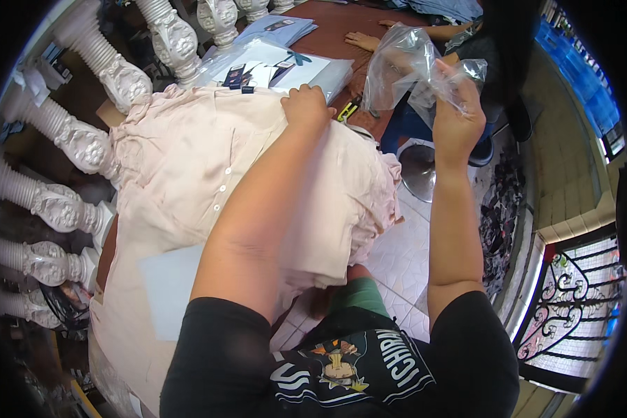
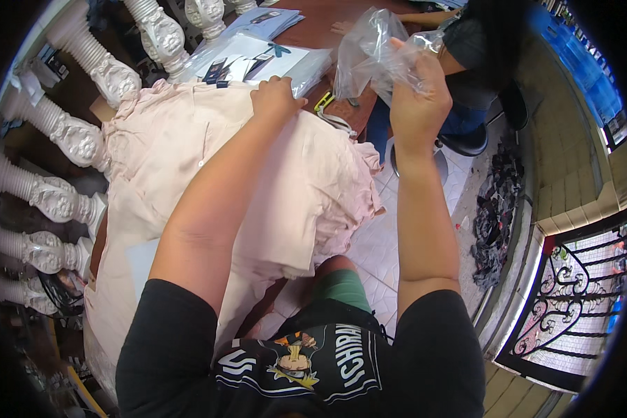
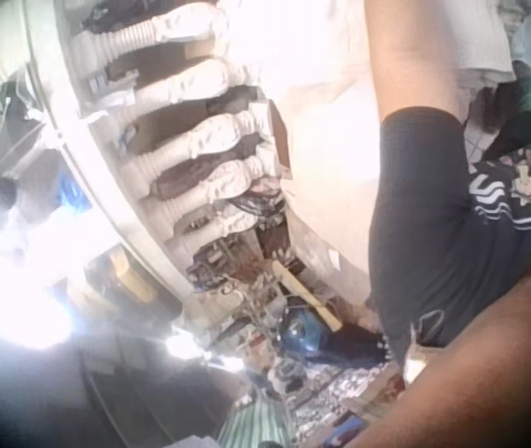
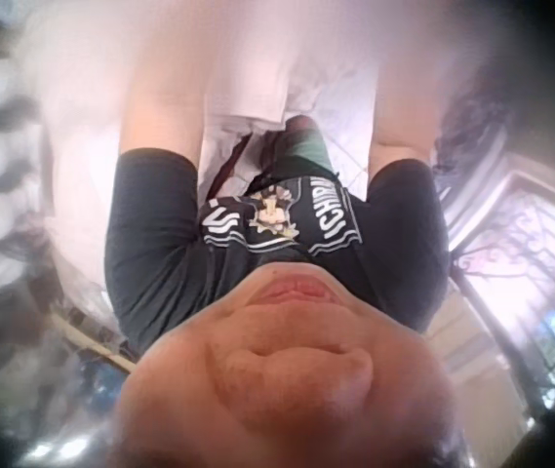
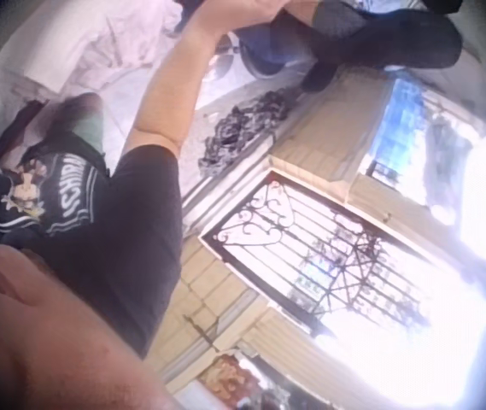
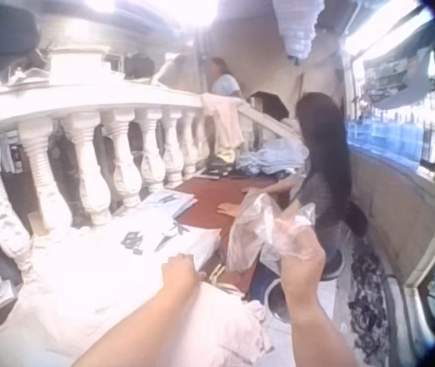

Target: The person uses shears to trim loose threads from a shirt and then folds the shirt over a piece of cardboard on a table.

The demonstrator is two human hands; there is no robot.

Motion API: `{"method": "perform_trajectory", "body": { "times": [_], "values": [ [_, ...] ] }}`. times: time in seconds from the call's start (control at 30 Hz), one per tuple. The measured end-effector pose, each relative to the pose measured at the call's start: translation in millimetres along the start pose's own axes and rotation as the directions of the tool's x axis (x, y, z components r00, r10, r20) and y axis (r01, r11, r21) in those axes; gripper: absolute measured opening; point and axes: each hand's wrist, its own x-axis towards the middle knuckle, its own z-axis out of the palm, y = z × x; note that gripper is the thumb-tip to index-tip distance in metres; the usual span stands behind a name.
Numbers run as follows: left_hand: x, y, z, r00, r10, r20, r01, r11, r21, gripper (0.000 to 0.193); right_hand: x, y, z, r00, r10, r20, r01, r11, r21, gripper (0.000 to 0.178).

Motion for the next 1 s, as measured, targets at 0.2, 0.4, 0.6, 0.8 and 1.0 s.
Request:
{"method": "perform_trajectory", "body": {
  "times": [0.2, 0.4, 0.6, 0.8, 1.0],
  "values": [
    [37, -17, 36, 0.989, -0.121, -0.084, 0.121, 0.993, -0.007, 0.03, -12, 34, 20, 1.0, 0.017, 0.018, -0.018, 0.999, 0.045, 0.028],
    [42, -34, 17, 0.995, -0.092, -0.028, 0.08, 0.952, -0.297, 0.026, -34, 55, 35, 0.99, 0.128, 0.052, -0.127, 0.992, -0.018, 0.039],
    [-32, -24, -36, 0.995, 0.062, -0.073, -0.094, 0.504, -0.859, 0.052, -33, 8, 47, 0.967, -0.244, 0.074, 0.25, 0.964, -0.089, 0.035],
    [-184, -74, -109, 0.978, 0.159, 0.133, 0.179, -0.327, -0.928, 0.066, -104, -133, 55, 0.829, -0.297, 0.474, 0.043, 0.879, 0.476, 0.024],
    [-334, -134, -163, 0.992, -0.118, 0.047, 0.019, -0.233, -0.972, 0.073, -175, -234, 57, 0.594, -0.48, 0.645, -0.159, 0.716, 0.679, 0.031]
  ]
}}
